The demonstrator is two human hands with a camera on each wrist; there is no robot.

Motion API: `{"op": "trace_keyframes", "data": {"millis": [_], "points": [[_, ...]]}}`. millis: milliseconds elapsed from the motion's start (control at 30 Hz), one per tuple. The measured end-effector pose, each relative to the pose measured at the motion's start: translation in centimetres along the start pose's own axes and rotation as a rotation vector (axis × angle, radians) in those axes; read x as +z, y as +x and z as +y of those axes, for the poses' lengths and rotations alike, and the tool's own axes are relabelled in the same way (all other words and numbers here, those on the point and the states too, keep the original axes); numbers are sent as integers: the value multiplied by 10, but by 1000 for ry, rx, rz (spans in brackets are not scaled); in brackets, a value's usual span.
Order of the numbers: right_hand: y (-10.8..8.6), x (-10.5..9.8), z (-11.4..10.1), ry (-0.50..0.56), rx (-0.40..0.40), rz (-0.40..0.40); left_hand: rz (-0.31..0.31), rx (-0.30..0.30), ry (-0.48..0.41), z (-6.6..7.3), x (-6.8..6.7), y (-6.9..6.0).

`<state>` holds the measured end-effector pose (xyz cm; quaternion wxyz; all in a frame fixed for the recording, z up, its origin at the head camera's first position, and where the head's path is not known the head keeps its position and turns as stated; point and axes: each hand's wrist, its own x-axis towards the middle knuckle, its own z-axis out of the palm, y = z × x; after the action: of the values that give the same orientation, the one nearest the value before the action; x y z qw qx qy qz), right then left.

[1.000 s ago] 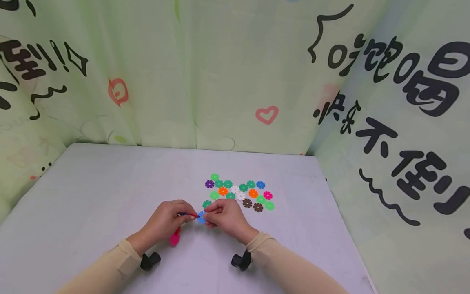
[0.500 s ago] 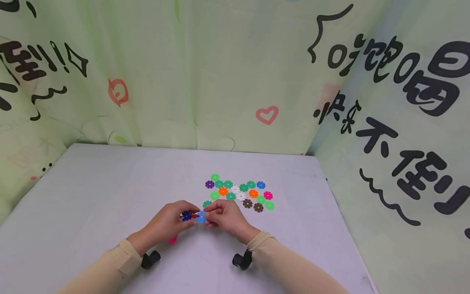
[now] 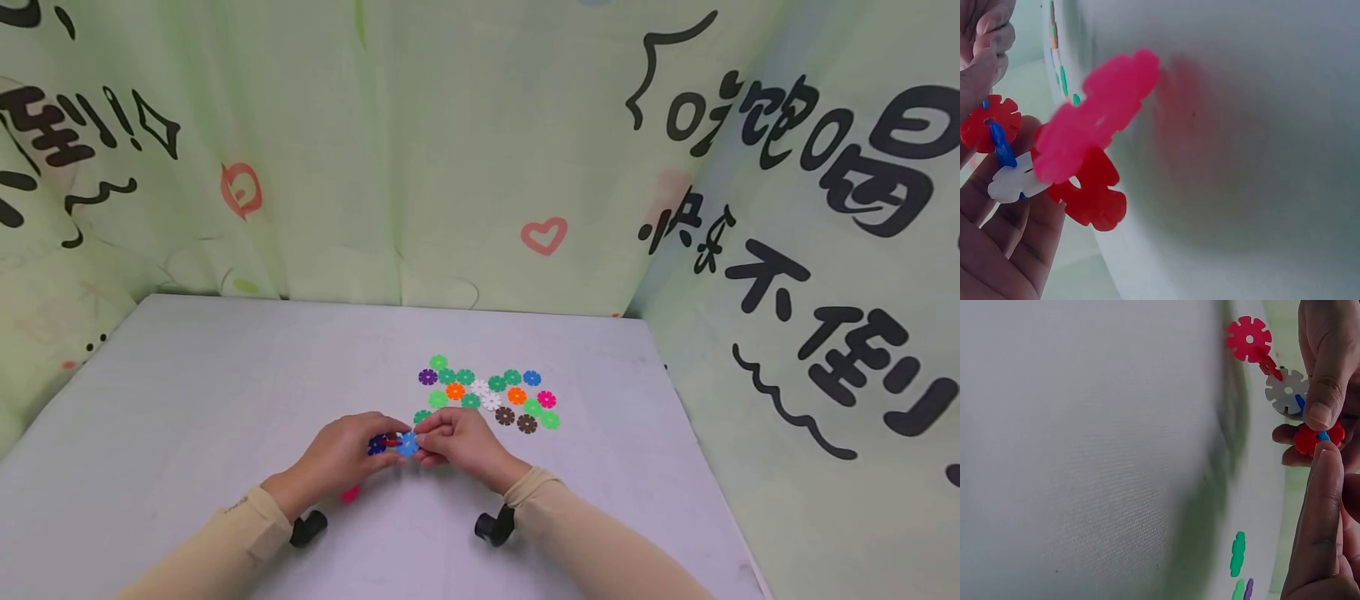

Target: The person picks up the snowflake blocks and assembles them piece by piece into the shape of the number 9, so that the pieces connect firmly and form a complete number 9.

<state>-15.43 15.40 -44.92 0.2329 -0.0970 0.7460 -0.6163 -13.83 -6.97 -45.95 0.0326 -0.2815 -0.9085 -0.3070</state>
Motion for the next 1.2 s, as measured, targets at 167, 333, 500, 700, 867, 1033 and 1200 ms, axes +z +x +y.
{"op": "trace_keyframes", "data": {"millis": [167,333,500,700,867,1033,1200], "points": [[3,-4,1,-47,-5,-20,11,4,21,-2,-1,-1],[11,-19,7,-286,-47,49,14,-11,36,-5,-2,-3],[24,-32,12,-519,-53,146,10,-23,28,-6,-2,-4],[36,-29,10,-697,-123,127,6,-31,36,-7,-2,-4],[43,-21,7,-808,-191,97,15,-31,43,-8,-2,-4],[47,-17,8,-878,-204,104,12,-37,41,-9,-2,-4],[48,-17,10,-872,-204,92,0,-55,30,-10,-2,-5]]}}
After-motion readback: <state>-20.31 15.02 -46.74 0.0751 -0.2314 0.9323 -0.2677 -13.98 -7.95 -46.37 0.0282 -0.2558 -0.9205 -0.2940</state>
